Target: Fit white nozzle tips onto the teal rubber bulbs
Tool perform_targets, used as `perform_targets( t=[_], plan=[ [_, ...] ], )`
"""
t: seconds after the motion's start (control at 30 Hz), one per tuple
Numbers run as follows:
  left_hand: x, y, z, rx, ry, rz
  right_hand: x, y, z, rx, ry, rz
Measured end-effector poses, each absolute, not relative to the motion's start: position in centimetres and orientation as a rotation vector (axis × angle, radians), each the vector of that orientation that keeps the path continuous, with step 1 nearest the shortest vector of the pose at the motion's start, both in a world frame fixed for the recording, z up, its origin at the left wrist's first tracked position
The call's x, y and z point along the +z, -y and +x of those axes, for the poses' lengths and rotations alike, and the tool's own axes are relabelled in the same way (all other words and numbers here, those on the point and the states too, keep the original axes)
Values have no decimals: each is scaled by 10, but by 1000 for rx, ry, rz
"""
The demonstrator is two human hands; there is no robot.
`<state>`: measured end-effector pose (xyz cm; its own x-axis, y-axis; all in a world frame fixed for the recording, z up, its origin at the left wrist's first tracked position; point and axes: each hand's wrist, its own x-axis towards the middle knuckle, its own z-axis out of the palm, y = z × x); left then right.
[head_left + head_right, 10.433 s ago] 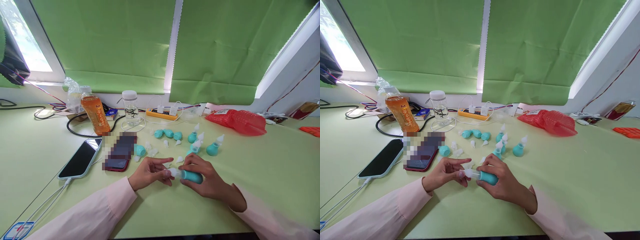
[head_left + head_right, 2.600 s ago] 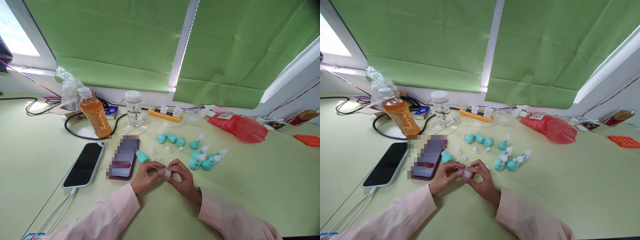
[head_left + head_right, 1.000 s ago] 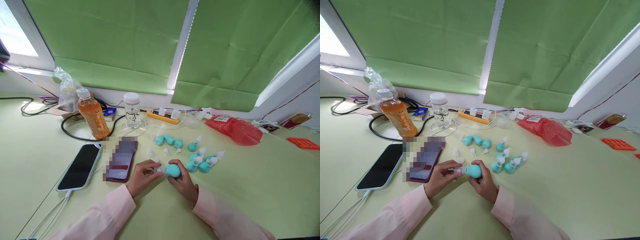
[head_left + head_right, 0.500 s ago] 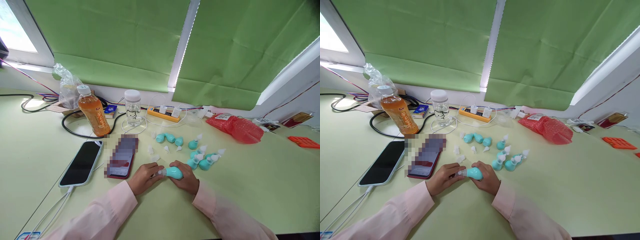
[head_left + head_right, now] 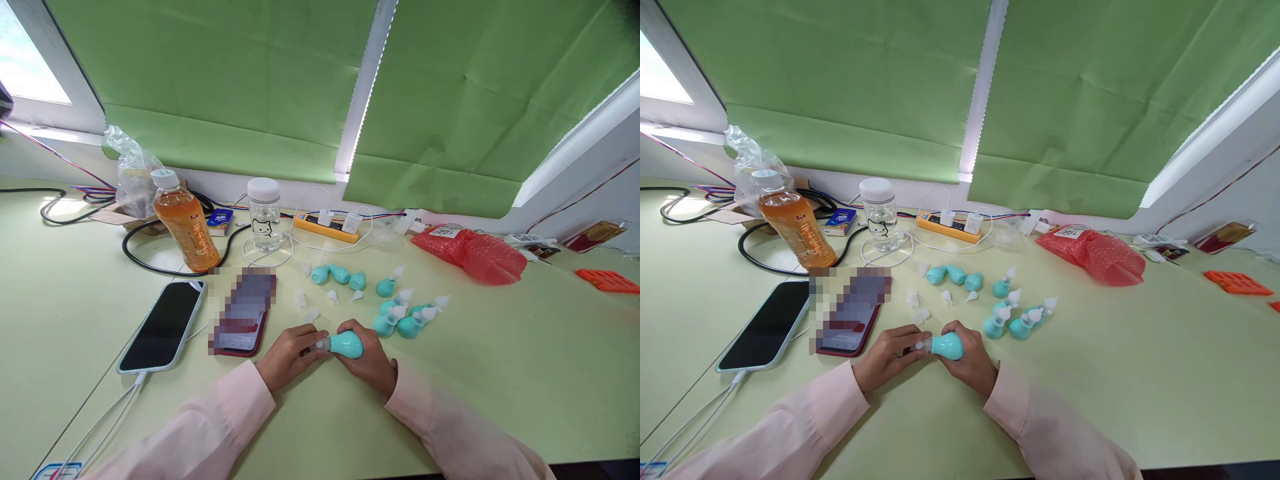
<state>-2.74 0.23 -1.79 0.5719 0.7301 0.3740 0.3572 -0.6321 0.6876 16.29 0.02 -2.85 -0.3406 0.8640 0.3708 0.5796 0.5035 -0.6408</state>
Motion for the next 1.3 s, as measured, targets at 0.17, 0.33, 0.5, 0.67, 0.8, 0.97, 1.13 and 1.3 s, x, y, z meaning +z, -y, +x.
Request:
perform_targets(
  t=[0.17,0.33,0.5,0.67,0.8,0.97,1.13,1.3],
  plan=[
    [-18,-1,-27,915,-854,2371,-25,1,160,758,1991,-1217],
    [-19,1,-24,946,-876,2579,-19,2,159,983,1924,-1247],
    [-22,2,-24,928,-915,2756,-9,2,156,1195,1849,-1268],
    [-26,2,-25,950,-897,2844,-7,1,155,1286,1813,-1282],
    [-24,2,-25,948,-857,2897,-11,-1,158,1355,1809,-1257],
    [-22,2,-25,905,-842,2974,-13,-1,157,1389,1783,-1283],
    [-21,-2,-26,1073,-868,2932,-10,2,153,1371,1702,-1276],
    [-13,-7,-32,1254,-1026,2788,-12,-1,159,1185,1524,-1267]
  ],
)
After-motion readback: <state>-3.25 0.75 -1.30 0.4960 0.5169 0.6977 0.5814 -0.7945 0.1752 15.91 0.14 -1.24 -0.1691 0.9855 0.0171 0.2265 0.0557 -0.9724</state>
